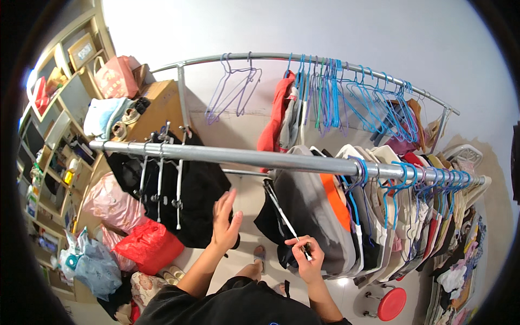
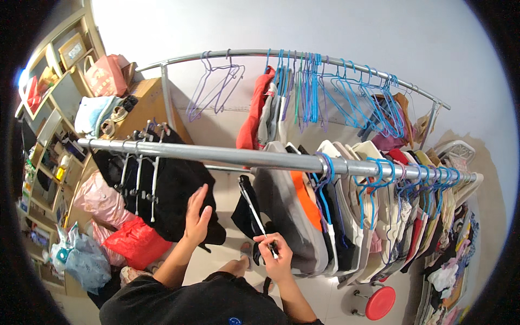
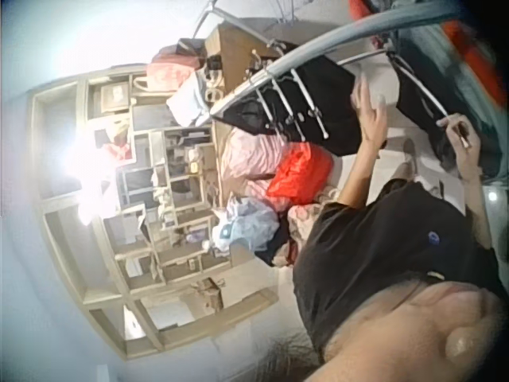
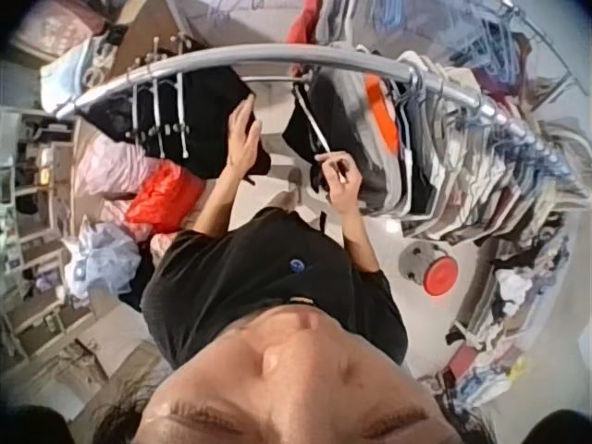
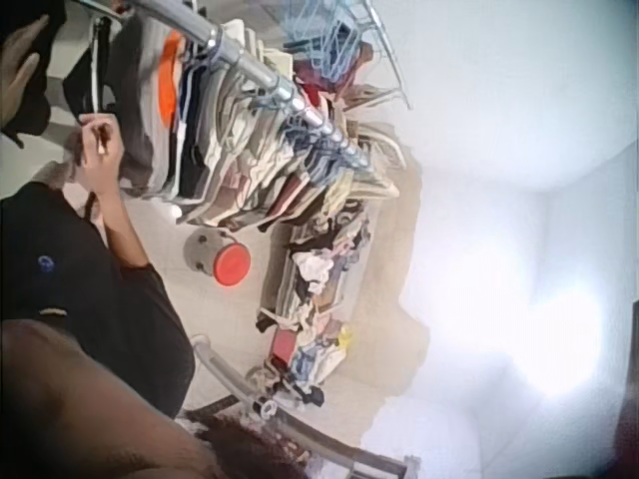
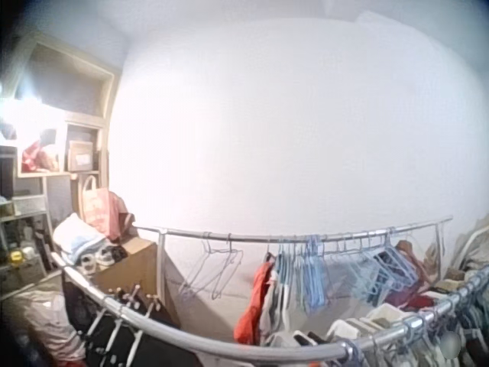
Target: The person picks up clothing items from a bed, attaches them to hangers, and hangs them onto a garment rack before sitting on the floor to sort through more garments from a large pile.
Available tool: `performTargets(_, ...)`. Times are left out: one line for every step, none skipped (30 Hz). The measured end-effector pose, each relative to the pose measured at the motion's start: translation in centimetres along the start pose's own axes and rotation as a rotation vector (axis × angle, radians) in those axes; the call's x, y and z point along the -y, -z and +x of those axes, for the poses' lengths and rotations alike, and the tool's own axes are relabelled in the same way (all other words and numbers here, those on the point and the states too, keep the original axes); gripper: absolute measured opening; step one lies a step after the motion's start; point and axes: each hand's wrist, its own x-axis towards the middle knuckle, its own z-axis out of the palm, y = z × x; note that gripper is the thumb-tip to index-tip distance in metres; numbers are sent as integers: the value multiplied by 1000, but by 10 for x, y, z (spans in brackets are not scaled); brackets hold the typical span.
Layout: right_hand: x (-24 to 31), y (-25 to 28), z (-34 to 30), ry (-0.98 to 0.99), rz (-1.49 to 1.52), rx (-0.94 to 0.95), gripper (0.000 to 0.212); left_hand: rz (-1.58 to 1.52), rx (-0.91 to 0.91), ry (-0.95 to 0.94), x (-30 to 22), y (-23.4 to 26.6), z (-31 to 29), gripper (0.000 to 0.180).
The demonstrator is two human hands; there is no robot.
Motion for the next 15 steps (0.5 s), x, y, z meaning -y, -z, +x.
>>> performTargets(7, -2, -5, 18, -2, 11, 6, 1, -36, 30, -3, 7, -7, 52)
performTargets(14, -5, -8, 16, 0, 22, 6, 2, -71, 59, -7, 15, -13, 55)
performTargets(21, -11, -11, 28, -21, 45, 6, -11, -74, 100, -12, 27, -16, 58)
performTargets(28, -14, -11, 55, -53, 73, 6, -13, -116, 92, -12, 33, -19, 59)
performTargets(31, -18, -12, 133, -97, 95, 6, -32, -137, 97, -12, 39, -24, 60)
performTargets(40, -23, -11, 148, -103, 106, 6, -52, -158, 100, -13, 46, -30, 60)
performTargets(50, -28, -10, 220, -126, 136, 6, -38, -145, 95, -10, 50, -35, 60)
performTargets(59, -36, -7, 294, -148, 166, 7, -24, -132, 90, -8, 56, -38, 61)
performTargets(65, -46, -4, 330, -140, 156, 7, -62, -124, 110, -9, 63, -40, 61)
performTargets(71, -55, -2, 358, -138, 156, 5, -75, -123, 106, -9, 69, -43, 62)
performTargets(76, -68, 2, 389, -154, 144, 5, -89, -128, 109, -8, 76, -45, 61)
performTargets(76, -77, 8, 405, -165, 118, 4, -97, -114, 119, -7, 80, -44, 61)
performTargets(68, -88, 16, 385, -147, 81, 4, -99, -106, 121, -4, 85, -43, 61)
performTargets(67, -103, 20, 350, -148, 67, 5, -146, -102, 131, -3, 92, -46, 59)
performTargets(61, -119, 25, 320, -132, 46, 5, -191, -97, 141, 0, 99, -50, 57)
